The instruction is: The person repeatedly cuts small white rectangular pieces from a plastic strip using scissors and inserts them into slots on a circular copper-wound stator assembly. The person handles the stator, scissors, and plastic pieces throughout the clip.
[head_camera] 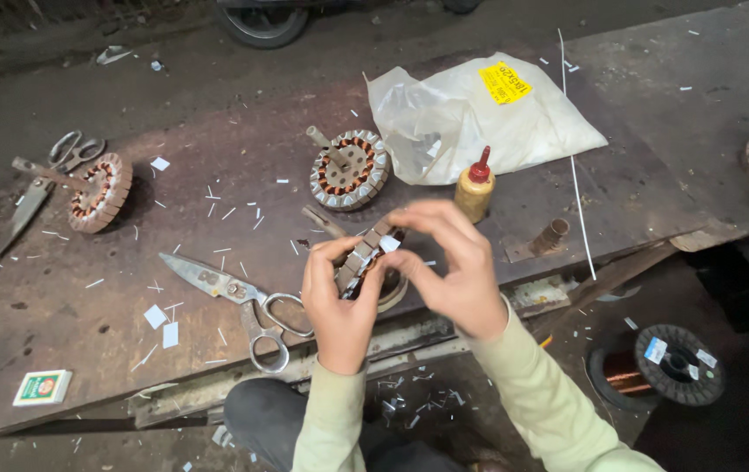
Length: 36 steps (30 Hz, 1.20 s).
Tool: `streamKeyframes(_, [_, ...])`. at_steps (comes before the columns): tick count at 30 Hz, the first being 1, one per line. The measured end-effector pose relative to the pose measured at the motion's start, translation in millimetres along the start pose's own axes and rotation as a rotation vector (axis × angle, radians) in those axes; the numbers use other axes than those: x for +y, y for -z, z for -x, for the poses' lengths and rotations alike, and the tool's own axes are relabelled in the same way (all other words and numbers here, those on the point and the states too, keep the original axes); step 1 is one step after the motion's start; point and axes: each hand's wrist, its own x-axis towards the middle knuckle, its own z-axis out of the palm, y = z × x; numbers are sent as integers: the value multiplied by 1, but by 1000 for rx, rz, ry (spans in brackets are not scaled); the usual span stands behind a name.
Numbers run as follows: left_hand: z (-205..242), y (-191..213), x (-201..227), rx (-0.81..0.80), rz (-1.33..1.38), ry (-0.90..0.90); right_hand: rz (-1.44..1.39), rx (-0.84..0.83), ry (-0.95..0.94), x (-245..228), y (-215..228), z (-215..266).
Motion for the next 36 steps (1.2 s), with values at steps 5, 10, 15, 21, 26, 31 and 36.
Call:
streamKeyframes(5, [-4, 4, 5, -40, -1, -46, -306, -371, 26, 47, 15, -13])
streamKeyframes(10, [-7, 6, 11, -25, -65, -165, -488, -362, -74, 76, 2, -2])
streamKeyframes(15, [-5, 0, 10, 10, -109, -195, -501, -267, -22, 86, -10, 7])
streamKeyframes(21, [-5, -1, 2, -4, -137, -202, -664, -179, -66, 66, -10, -1])
streamKeyframes(26, [-10, 0, -3, 0, -152, -150, 68, 161, -74, 20, -10, 2])
streamKeyframes(31, [-6, 1, -1, -28, -139, -157, -73, 5, -169, -1, -5, -6])
streamKeyframes(36, [-5, 0, 2, -27, -137, -161, 129, -21, -262, -18, -7, -12])
